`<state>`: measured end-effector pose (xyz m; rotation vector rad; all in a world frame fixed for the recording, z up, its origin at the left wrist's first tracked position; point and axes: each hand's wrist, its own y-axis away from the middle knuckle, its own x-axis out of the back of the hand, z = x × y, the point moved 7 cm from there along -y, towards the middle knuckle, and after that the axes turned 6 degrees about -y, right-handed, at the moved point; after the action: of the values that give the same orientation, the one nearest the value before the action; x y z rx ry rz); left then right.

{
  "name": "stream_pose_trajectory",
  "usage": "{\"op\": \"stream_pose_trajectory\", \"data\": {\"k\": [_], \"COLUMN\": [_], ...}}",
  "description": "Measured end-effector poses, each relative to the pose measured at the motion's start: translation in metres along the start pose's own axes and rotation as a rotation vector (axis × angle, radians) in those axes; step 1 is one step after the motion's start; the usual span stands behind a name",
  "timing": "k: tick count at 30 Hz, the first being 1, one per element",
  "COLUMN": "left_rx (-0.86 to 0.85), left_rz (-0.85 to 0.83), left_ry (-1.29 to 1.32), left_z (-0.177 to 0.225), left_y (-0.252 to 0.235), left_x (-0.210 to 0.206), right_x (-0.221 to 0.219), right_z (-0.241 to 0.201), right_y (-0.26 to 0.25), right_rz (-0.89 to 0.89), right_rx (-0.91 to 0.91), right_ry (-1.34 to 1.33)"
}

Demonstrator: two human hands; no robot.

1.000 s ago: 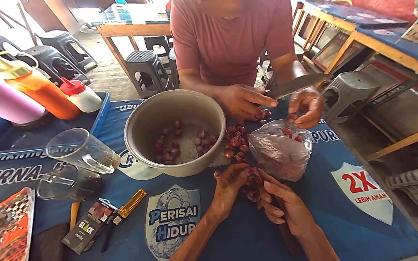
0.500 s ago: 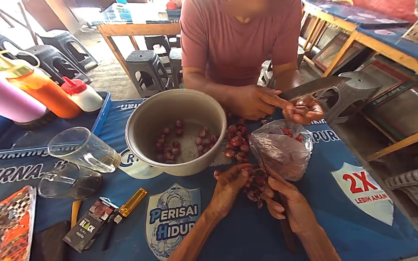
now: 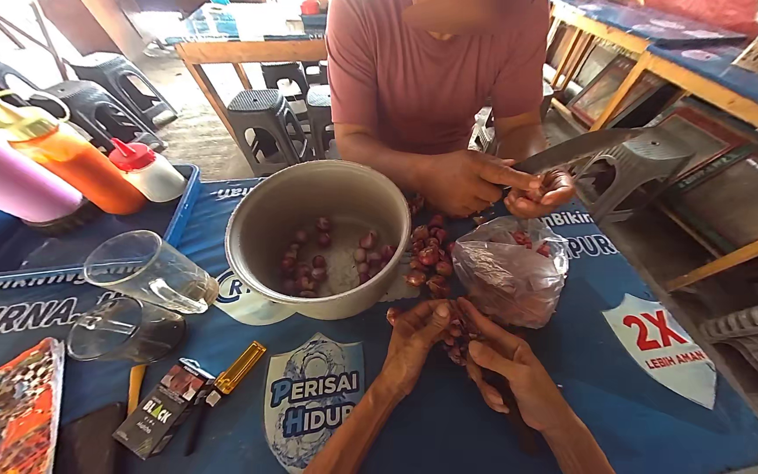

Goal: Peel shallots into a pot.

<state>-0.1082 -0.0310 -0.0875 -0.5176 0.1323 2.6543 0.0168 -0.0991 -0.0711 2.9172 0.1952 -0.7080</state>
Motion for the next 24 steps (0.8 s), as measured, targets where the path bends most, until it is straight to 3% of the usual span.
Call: {"op": "stream_pose_trajectory", "data": {"k": [11, 18, 24], "left_rx": [0.02, 0.03, 0.019], "left_rz": [0.038, 0.008, 0.031], "left_ry": [-0.04, -0.044, -0.042], "left_z": [-0.0021, -0.0026, -0.0009], "left_y": [0.0006, 0.0003, 0.001], "left_x": [0.001, -0.0001, 0.0008], "right_x": [0.0026, 0.0055, 0.0006], "right_z": [-0.0012, 0.0054, 0.0023], "right_y": [0.0011, 0.0013, 0.0015], "right_rz": [0.125, 0.049, -0.007], "right_rx": [0.01, -0.156, -0.07], "right_ry": [0.1, -0.2, -0.046]}}
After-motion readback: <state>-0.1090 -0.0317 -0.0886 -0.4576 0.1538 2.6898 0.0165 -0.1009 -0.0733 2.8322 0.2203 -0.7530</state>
